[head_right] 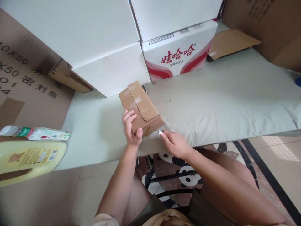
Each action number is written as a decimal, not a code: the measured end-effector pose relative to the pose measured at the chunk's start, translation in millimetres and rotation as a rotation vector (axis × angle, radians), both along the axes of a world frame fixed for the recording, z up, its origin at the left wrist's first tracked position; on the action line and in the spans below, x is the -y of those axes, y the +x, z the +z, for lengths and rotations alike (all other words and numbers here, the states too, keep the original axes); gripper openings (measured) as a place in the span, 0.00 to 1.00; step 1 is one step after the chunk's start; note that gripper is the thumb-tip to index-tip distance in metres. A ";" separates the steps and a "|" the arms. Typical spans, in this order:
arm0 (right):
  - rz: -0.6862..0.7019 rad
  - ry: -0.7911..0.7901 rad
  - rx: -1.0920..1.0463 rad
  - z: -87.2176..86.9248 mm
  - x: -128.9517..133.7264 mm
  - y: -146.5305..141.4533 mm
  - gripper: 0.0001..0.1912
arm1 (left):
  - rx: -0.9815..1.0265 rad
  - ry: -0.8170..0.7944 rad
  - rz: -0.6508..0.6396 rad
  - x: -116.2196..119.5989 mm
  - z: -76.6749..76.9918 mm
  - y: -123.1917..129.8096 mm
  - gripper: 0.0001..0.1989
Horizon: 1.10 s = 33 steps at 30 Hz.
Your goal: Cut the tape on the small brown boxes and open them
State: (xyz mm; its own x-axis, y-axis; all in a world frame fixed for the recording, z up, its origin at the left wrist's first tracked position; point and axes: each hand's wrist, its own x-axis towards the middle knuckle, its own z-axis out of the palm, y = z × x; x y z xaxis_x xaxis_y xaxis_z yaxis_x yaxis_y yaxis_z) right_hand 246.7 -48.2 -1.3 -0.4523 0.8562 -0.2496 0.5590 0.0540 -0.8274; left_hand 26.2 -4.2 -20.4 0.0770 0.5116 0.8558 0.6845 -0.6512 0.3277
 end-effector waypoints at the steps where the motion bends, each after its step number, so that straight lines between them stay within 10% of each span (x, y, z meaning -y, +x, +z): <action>1: 0.000 0.000 -0.001 0.9 0.2 0.5 0.28 | 0.002 0.002 -0.005 -0.1 -0.2 0.0 0.23; 33: 0.068 -0.085 0.236 1.0 -52.1 75.7 0.21 | 0.084 -0.007 -0.034 -1.0 -0.9 2.5 0.23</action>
State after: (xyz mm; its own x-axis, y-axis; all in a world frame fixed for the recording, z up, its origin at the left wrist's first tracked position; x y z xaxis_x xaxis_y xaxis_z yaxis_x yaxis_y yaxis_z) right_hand 322.3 3.9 -0.2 -0.4290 0.7970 -0.4251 0.7348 0.0342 -0.6774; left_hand 28.7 -3.3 -21.3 0.0223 0.5156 0.8566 0.6319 -0.6712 0.3875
